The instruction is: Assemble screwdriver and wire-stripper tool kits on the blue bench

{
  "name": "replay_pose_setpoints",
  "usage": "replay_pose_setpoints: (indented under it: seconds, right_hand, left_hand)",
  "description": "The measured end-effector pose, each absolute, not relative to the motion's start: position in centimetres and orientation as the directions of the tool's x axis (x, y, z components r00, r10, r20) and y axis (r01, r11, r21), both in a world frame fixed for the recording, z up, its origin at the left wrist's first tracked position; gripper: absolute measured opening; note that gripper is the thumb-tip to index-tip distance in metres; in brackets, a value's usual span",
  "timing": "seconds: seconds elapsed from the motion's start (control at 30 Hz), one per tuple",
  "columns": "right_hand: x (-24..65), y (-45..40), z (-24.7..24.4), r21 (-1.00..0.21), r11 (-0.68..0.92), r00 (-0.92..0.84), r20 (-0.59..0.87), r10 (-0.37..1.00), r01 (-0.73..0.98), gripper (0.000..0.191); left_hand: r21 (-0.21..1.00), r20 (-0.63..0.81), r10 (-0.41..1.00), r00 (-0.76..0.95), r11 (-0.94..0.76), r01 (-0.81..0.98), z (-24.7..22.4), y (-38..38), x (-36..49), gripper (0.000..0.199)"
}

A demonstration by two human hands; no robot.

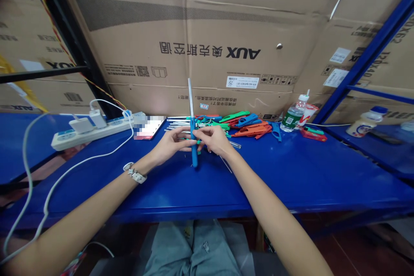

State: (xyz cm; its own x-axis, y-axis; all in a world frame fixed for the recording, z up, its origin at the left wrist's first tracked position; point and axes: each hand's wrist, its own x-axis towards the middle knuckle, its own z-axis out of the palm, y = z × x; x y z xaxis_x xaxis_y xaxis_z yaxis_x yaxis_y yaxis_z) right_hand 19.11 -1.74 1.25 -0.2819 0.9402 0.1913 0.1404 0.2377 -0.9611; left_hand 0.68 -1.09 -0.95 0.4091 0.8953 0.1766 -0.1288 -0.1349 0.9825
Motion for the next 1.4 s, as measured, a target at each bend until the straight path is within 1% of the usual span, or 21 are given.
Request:
replay_pose_setpoints:
  seconds: [0.1, 0.27, 0.33, 0.43, 0.5, 0.6, 0.73, 0.83, 0.93, 1.1, 1.27, 1.4]
  right_hand:
    - [19.1, -1.6, 1.3, -0.96, 0.237, -0.278, 0.189, 0.942, 0.151, 0.033]
    - [18.9, -1.5, 1.1, -0.944, 0.265, -0.232, 0.218, 0.948, 0.196, 0.012]
    - [18.7, -1.4, 1.0, -0.933, 0.276, -0.207, 0.23, 0.951, 0.231, 0.01]
    - [18.3, -1.1, 0.9, -0.913, 0.327, -0.135, 0.302, 0.944, 0.243, 0.01]
    - [18.1, -0.7, 1.0, -0.917, 0.328, -0.09, 0.316, 0.945, 0.228, 0.012]
    - [17.9, -0.2, 1.0, -0.935, 0.273, -0.047, 0.27, 0.962, 0.228, 0.015]
    - [18.2, 0.8, 1.1, -0.907, 0.257, -0.081, 0.244, 0.966, 0.334, 0.017]
    - [18.6, 1.6, 1.8, -0.882, 0.232, -0.113, 0.204, 0.973, 0.409, 0.021]
    - [19.0, 2.6, 3.1, -0.882, 0.188, -0.134, 0.143, 0.981, 0.433, 0.025]
    - [19.6, 4.0, 5.7, -0.869, 0.125, -0.134, 0.069, 0.989, 0.479, 0.029]
    - [19.6, 4.6, 7.0, -0.86, 0.087, -0.153, 0.011, 0.988, 0.502, 0.034]
    - [19.3, 5.4, 7.1, -0.87, 0.069, -0.119, 0.012, 0.993, 0.488, 0.026]
  left_hand:
    - [0.985, 0.166, 0.898, 0.408, -0.135, -0.102, -0.8, -1.2, 0.8, 0.05]
    - [0.986, 0.159, 0.902, 0.402, -0.124, -0.111, -0.6, -1.5, 1.1, 0.054]
    - [0.986, 0.15, 0.904, 0.4, -0.105, -0.132, -0.6, -1.4, 1.1, 0.053]
    - [0.978, 0.145, 0.905, 0.4, -0.071, -0.194, -0.6, -1.2, 1.3, 0.052]
    - [0.969, 0.151, 0.904, 0.4, -0.056, -0.241, -0.7, -1.1, 1.4, 0.052]
    - [0.956, 0.14, 0.908, 0.394, -0.021, -0.291, -1.0, -0.9, 1.7, 0.049]
    - [0.939, 0.088, 0.925, 0.371, 0.048, -0.341, -1.3, -0.8, 1.9, 0.046]
    - [0.925, 0.071, 0.92, 0.386, 0.084, -0.371, -1.2, -0.4, 2.3, 0.037]
    - [0.913, 0.059, 0.925, 0.376, 0.102, -0.396, -0.7, 0.6, 3.0, 0.026]
    - [0.89, 0.068, 0.953, 0.296, 0.076, -0.449, 0.1, 2.1, 4.9, 0.013]
    - [0.879, 0.096, 0.969, 0.228, 0.025, -0.476, 0.2, 2.2, 6.3, 0.008]
    - [0.859, 0.081, 0.991, 0.103, -0.017, -0.511, 0.0, 2.5, 6.8, 0.009]
